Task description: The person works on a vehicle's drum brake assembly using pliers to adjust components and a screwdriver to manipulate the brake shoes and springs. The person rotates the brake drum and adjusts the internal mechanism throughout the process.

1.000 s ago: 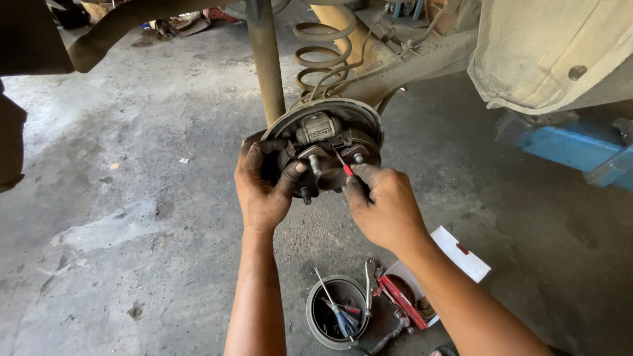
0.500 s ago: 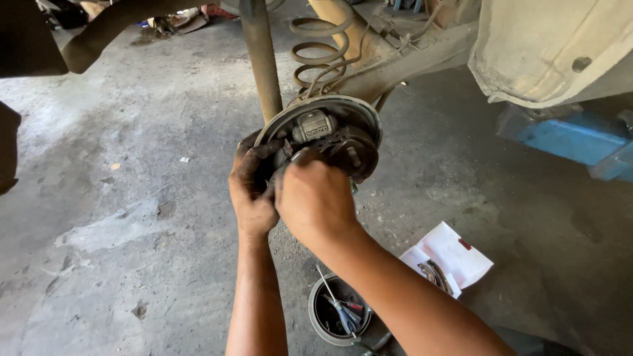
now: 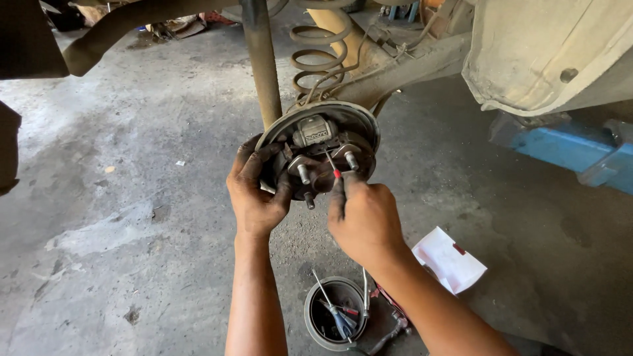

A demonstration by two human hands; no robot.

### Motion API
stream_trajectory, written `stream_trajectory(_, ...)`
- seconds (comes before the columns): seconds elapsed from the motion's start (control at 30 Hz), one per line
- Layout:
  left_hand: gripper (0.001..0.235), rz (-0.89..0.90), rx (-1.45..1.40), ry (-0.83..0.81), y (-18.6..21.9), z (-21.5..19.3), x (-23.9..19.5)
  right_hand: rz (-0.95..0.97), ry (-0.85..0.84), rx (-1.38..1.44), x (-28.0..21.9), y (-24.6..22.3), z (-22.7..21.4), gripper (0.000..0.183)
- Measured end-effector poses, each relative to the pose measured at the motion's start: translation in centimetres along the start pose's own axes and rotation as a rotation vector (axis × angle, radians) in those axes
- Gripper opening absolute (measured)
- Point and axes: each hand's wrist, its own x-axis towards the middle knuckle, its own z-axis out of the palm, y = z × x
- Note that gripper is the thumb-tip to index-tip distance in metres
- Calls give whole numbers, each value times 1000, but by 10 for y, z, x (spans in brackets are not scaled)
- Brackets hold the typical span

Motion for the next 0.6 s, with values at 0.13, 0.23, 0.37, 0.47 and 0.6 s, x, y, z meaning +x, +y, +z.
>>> stream_trajectory(0.13,32,-9,36,-14,-2,-2,1,61,-70,44,-3,2,-8,21)
stream_trajectory(0.23,34,-1,106,-27,-2,-6,3,88,-9,251,-18,40,-26,16)
stream_trajectory(0.37,29,23,174,53,17,3,5,228,327,261,-42,163,22,12)
stream_trajectory(0.47,29,50,269,66,21,1,2,584,-121,39,-95,252,89,22)
stream_trajectory(0.6,33,103,378,120,21,-1,-13,716,-555,-110,-226,317,190,23)
